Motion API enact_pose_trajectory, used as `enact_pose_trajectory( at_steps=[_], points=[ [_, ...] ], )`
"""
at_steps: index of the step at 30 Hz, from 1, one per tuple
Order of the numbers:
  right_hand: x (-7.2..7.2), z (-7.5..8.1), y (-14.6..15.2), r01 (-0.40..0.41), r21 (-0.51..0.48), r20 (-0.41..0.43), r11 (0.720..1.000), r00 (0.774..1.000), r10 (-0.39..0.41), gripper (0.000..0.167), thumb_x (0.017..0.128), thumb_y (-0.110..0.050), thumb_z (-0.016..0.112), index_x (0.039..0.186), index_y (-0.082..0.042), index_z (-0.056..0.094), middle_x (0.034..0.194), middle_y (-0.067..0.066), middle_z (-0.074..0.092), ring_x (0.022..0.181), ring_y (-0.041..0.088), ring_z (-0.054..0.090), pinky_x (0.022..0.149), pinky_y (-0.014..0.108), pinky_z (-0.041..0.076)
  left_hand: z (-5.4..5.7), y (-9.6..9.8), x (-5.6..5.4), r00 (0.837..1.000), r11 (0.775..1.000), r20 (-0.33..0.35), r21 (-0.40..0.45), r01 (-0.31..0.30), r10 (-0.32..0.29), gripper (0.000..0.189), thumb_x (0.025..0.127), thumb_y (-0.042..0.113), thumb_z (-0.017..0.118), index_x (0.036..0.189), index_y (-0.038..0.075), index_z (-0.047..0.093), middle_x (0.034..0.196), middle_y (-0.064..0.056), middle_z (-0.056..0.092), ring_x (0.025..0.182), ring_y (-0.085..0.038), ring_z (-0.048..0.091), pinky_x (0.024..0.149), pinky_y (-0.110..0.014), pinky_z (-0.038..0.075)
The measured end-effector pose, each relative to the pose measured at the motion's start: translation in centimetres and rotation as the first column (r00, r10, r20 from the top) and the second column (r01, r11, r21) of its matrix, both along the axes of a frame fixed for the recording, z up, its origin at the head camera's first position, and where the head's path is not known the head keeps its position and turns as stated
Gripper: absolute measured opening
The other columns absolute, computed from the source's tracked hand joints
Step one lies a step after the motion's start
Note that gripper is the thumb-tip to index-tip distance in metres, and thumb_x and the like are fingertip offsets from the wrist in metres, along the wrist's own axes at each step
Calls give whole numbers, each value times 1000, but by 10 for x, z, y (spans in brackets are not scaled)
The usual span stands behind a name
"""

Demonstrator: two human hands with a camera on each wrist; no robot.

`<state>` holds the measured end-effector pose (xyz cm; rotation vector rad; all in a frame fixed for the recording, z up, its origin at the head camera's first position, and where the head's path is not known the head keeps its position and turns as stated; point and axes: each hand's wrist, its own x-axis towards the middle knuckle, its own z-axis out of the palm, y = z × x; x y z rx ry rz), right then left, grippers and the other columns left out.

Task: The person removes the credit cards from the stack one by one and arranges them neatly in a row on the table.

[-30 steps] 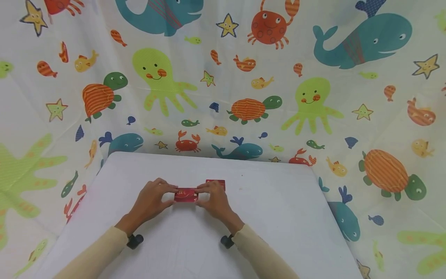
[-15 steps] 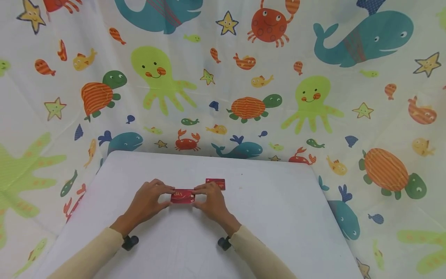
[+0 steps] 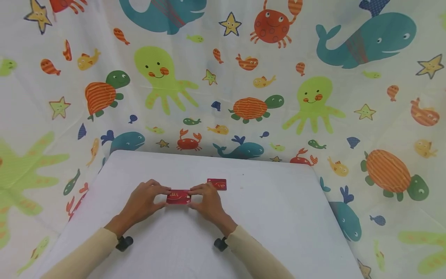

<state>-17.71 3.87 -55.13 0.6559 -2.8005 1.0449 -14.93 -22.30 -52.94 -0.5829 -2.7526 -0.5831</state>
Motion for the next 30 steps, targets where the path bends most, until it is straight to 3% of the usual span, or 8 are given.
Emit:
enact_pose_trajectory(
  at_steps=[10,18,30],
  points=[
    [3,0,-12,-2,0,4,1000,1000,2,45,86,-39,89,128,-26,79,128,-15,75,123,8,63,112,39,52,2,-10,4,1000,1000,-14,5,-3,3,53,70,21,101,119,20,82,104,1,78,97,-19,65,77,-40,54],
    [6,-1,-22,-9,-8,30,1000,1000,10,45,87,-39,89,129,-25,79,128,-15,75,120,6,61,106,31,54,4,-19,9,1000,1000,26,-15,-15,15,53,71,19,101,121,18,82,106,-2,78,99,-22,66,79,-43,57],
    [11,-4,-38,-24,-17,10,1000,1000,24,43,87,-41,89,126,-25,80,126,-14,76,115,4,60,98,21,53,-1,-36,16,997,999,62,-16,-38,39,53,73,21,100,123,19,81,106,0,77,99,-20,66,80,-42,56]
  ],
)
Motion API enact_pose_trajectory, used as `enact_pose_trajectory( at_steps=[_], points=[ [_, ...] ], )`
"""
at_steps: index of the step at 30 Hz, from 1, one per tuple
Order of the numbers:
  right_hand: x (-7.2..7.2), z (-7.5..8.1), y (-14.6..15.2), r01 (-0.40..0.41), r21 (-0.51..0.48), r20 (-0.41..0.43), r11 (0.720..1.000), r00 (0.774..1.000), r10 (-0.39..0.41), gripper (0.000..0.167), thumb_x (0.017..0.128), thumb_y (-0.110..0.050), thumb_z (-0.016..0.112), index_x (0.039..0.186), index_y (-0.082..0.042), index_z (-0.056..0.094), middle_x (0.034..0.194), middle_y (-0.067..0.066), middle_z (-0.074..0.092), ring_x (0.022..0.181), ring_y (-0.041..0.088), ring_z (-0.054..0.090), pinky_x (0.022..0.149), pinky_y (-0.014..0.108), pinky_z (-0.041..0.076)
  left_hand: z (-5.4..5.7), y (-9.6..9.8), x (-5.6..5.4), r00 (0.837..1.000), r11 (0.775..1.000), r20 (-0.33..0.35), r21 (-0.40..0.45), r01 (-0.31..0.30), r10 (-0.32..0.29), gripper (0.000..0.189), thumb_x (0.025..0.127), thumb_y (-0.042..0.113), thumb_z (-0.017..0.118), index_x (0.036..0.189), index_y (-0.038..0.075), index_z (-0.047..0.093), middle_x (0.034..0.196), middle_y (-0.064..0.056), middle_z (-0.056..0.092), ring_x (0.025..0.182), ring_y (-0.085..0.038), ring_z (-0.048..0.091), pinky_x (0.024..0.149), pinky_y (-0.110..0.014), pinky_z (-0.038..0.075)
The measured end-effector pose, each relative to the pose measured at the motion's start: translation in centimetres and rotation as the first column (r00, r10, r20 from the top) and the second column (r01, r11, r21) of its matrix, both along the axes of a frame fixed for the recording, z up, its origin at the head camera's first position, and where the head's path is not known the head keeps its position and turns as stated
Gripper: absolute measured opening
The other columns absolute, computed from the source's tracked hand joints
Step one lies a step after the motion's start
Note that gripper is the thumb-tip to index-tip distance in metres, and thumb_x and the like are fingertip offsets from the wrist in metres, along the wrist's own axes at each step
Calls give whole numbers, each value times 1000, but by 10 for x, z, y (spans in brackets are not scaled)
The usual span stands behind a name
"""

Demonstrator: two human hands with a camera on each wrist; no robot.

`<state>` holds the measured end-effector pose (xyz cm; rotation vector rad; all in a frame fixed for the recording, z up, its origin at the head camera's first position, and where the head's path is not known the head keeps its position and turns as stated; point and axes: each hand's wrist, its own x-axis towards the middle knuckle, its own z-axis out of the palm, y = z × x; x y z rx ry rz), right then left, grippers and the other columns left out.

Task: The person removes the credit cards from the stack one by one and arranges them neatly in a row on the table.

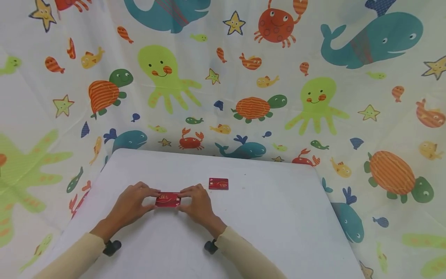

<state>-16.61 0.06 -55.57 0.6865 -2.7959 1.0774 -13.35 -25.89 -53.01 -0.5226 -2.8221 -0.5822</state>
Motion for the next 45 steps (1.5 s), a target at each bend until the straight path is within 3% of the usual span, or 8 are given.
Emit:
enact_pose_trajectory(
  at_steps=[10,22,45],
  points=[
    [4,-2,-10,2,9,-16,1000,1000,-1,42,87,-40,89,125,-25,80,125,-15,76,112,3,60,96,20,53,1,-8,4,1000,1000,14,-18,-26,26,53,72,19,100,121,18,81,105,-2,76,98,-21,67,80,-44,58],
    [6,-10,-28,32,59,21,998,999,-33,39,86,-44,89,121,-29,82,122,-16,76,113,2,58,94,19,52,2,-17,10,998,999,52,-24,-40,41,51,71,20,100,119,18,82,104,-3,76,95,-21,67,79,-45,59],
    [12,-16,-53,26,205,-16,978,1000,-24,36,83,-47,91,115,-32,83,115,-16,78,104,1,58,87,17,50,-12,-32,17,987,995,131,-45,-84,89,46,74,19,99,117,19,83,104,-3,76,97,-23,67,82,-47,58]
  ],
)
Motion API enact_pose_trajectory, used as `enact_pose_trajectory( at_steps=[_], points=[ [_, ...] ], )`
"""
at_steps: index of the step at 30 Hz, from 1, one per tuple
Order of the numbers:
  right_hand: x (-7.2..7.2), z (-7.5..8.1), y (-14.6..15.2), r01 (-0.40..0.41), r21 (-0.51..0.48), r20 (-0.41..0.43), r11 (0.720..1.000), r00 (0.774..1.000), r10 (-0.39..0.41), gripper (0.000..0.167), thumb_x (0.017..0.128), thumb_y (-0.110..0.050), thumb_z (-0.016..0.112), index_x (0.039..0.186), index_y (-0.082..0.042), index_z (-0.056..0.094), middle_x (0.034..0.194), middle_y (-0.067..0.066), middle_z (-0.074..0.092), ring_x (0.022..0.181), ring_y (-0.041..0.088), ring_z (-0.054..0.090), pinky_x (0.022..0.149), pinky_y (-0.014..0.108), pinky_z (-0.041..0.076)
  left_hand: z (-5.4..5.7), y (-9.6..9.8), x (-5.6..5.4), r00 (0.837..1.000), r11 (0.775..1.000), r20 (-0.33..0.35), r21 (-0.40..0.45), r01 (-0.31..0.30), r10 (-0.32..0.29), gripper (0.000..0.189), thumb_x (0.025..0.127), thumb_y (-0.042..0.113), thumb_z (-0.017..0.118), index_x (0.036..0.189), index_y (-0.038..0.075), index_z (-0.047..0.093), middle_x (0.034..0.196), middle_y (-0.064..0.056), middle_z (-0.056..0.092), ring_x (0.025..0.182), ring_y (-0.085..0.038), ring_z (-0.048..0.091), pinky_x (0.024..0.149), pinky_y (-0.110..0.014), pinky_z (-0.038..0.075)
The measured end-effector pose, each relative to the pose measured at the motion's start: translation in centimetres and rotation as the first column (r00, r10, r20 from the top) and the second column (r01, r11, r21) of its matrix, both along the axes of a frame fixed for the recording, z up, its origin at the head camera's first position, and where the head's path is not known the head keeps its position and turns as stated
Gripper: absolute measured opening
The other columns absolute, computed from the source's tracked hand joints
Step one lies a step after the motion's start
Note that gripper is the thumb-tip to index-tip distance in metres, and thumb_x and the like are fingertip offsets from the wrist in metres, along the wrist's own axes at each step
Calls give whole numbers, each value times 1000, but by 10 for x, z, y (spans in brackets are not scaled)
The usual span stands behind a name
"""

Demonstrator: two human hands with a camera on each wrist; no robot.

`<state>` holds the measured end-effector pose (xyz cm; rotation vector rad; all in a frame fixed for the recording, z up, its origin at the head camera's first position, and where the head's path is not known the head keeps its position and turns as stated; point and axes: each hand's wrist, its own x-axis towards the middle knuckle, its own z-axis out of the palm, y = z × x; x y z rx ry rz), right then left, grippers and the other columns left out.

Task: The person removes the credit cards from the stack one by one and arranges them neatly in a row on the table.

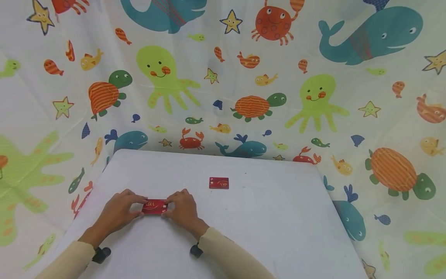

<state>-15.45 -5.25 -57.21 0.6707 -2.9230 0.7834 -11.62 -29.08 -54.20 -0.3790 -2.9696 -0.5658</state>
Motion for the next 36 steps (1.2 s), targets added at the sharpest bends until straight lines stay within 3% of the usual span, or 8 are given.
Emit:
enact_pose_trajectory(
  at_steps=[15,23,36],
  points=[
    [1,-11,-13,11,78,15,997,1000,-12,34,82,-49,91,113,-36,83,112,-17,79,101,2,57,87,19,50,-8,-5,4,999,1000,31,-7,-22,22,47,74,22,98,118,19,82,104,-1,76,98,-22,68,84,-47,58],
    [5,-10,-13,7,113,-8,994,1000,-6,33,83,-49,90,111,-34,83,110,-17,79,98,2,55,85,18,48,-13,-3,3,999,999,42,-1,-33,33,48,74,22,99,119,18,82,105,-2,77,99,-23,67,85,-49,58],
    [6,-13,-12,-5,102,-74,995,997,13,31,83,-46,91,110,-33,84,109,-15,79,96,4,56,80,17,46,-24,-6,3,999,999,19,-14,-32,32,53,72,23,100,121,17,81,104,-2,76,95,-19,66,79,-40,57]
  ],
)
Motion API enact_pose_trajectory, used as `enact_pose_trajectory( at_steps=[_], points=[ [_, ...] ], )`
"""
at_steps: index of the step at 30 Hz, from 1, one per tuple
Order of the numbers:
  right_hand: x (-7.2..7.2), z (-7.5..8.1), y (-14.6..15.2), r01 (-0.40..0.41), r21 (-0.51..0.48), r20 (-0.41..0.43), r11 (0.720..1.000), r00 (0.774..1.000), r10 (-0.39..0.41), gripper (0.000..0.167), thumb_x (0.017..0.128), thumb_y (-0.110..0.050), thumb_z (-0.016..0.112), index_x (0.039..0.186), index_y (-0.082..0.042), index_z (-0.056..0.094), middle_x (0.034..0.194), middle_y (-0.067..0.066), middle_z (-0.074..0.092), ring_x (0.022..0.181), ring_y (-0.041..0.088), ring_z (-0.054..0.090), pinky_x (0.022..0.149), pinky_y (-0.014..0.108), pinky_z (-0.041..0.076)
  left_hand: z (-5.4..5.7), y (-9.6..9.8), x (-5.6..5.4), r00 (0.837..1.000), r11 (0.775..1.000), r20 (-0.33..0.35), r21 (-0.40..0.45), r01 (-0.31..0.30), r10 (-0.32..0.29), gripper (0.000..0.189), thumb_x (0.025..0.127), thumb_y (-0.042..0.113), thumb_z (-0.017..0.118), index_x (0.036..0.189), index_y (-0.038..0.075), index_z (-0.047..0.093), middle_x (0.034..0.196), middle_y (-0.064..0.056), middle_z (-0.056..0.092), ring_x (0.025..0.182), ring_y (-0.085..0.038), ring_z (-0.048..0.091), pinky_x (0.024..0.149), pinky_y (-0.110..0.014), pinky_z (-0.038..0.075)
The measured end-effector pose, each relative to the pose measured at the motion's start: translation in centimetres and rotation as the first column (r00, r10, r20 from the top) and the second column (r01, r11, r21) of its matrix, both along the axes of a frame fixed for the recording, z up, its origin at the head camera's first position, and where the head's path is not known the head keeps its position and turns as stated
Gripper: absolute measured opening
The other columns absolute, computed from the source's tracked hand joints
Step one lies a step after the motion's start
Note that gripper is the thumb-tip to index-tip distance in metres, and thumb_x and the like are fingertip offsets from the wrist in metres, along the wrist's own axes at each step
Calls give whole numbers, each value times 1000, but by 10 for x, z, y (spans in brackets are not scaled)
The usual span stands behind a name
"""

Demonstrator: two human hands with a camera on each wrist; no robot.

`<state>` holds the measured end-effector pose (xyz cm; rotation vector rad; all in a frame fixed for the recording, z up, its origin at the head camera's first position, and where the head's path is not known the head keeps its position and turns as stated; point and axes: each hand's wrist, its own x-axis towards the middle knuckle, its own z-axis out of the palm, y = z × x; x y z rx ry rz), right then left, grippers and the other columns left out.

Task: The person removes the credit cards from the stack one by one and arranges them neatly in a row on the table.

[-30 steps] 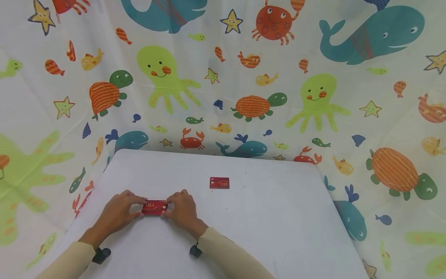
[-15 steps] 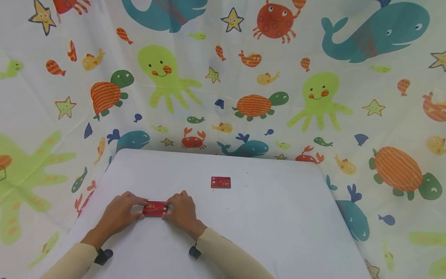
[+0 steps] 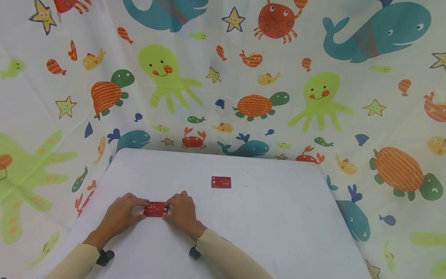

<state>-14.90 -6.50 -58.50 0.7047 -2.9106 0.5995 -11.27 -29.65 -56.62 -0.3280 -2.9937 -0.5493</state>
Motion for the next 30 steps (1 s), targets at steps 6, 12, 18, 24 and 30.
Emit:
enact_pose_trajectory(
  at_steps=[6,12,18,24,30],
  points=[
    [1,1,0,2,13,-5,1000,1000,-2,31,84,-47,90,111,-34,84,110,-16,79,96,4,56,81,17,46,-1,0,1,1000,1000,-2,5,2,-2,55,72,23,100,123,17,81,105,-2,76,95,-20,67,79,-41,59],
    [2,0,2,0,-14,-7,1000,1000,0,30,83,-48,90,109,-34,84,110,-16,79,98,4,56,82,18,46,1,-1,3,1000,1000,-6,9,7,-7,55,73,23,99,124,17,80,106,-1,77,96,-20,67,81,-41,59],
    [1,0,7,-1,-63,8,998,1000,2,29,84,-49,89,108,-34,83,110,-16,79,98,3,55,83,18,46,4,-1,4,1000,1000,-3,12,8,-8,54,74,23,99,125,18,80,109,-2,78,98,-22,68,82,-45,61],
    [0,2,12,-2,-85,46,996,999,6,34,84,-50,89,113,-34,82,113,-16,78,99,2,55,84,16,46,4,-1,4,1000,1000,2,27,4,-5,57,74,24,99,127,17,79,111,-3,78,100,-25,70,86,-50,63],
    [-4,2,20,14,-129,72,992,997,-5,40,83,-50,89,119,-34,81,116,-17,77,104,1,55,85,17,47,7,3,2,1000,1000,-6,31,6,-6,61,75,28,98,130,16,76,116,-5,78,104,-26,69,90,-54,62]
  ],
)
